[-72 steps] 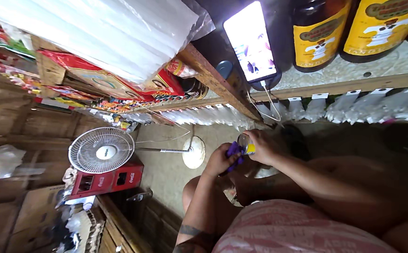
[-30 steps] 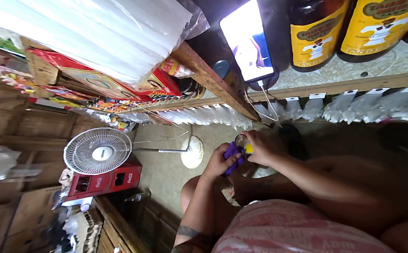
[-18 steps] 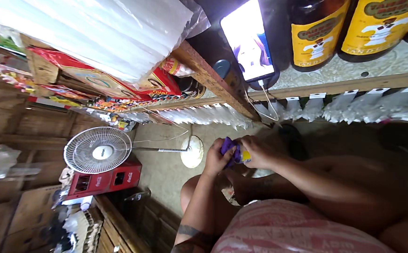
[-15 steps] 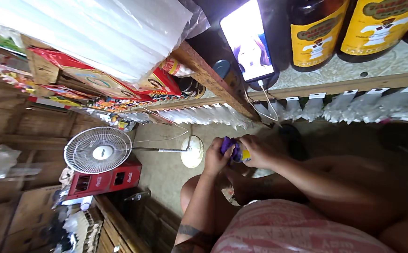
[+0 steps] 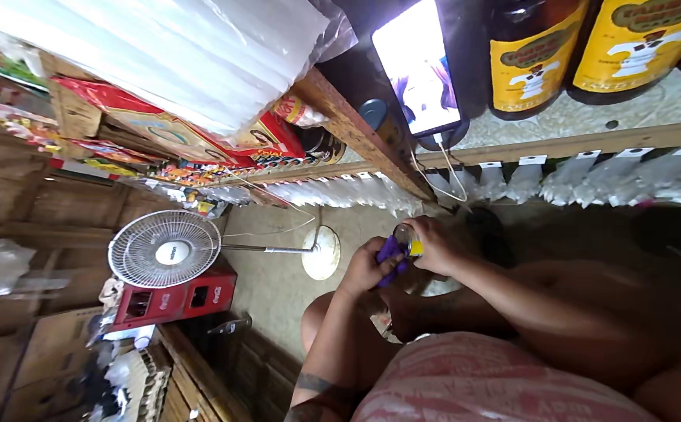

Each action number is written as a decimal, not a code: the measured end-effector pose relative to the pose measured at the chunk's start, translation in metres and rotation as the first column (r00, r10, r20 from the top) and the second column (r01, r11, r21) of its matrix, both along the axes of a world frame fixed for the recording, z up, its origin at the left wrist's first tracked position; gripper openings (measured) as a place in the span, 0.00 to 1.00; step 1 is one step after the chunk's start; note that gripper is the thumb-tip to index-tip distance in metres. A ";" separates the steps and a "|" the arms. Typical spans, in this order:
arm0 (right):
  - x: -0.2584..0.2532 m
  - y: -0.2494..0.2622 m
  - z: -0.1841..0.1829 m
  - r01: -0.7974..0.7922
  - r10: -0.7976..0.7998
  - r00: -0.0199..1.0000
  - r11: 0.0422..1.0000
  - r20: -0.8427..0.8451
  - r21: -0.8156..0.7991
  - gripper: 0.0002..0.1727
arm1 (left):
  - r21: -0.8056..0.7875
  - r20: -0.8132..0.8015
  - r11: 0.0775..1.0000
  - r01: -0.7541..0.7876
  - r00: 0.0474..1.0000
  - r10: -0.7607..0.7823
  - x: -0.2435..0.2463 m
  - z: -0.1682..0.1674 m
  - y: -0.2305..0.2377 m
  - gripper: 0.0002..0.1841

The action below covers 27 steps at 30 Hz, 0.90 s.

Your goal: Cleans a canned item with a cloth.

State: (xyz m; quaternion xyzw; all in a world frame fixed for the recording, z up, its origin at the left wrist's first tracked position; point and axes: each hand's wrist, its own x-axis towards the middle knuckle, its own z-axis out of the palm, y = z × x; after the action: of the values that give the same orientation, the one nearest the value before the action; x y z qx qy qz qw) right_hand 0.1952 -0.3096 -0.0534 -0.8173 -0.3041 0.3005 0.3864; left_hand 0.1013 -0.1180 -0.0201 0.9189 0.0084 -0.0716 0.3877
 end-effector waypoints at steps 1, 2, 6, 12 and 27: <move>0.000 0.000 0.002 -0.020 0.020 1.000 1.000 -0.013 -0.017 0.55 | -0.034 0.032 0.999 0.004 0.999 -0.003 -0.001 -0.002 -0.001 0.20; 0.000 0.000 0.003 -0.039 0.038 0.999 0.999 -0.021 -0.024 0.55 | -0.054 0.057 0.999 0.005 0.998 -0.002 -0.002 -0.004 -0.001 0.20; -0.003 0.000 0.001 -0.102 0.102 0.995 0.995 0.004 0.008 0.51 | -0.048 0.133 0.999 -0.020 0.991 0.026 -0.002 -0.008 -0.003 0.20; -0.007 -0.001 0.007 -0.169 0.169 0.986 0.984 0.018 0.061 0.48 | 0.261 0.157 0.956 -0.132 0.983 0.093 0.003 0.003 -0.003 0.20; 0.000 -0.001 0.004 -0.076 0.076 0.997 0.996 -0.003 -0.034 0.53 | -0.022 -0.022 1.000 0.011 1.000 -0.011 0.000 0.000 0.000 0.19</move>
State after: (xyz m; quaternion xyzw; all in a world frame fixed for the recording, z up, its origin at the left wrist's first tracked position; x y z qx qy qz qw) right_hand 0.1953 -0.3109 -0.0489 -0.8114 -0.3296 0.3209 0.3607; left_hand 0.1016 -0.1177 -0.0205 0.9138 0.0069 -0.0840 0.3974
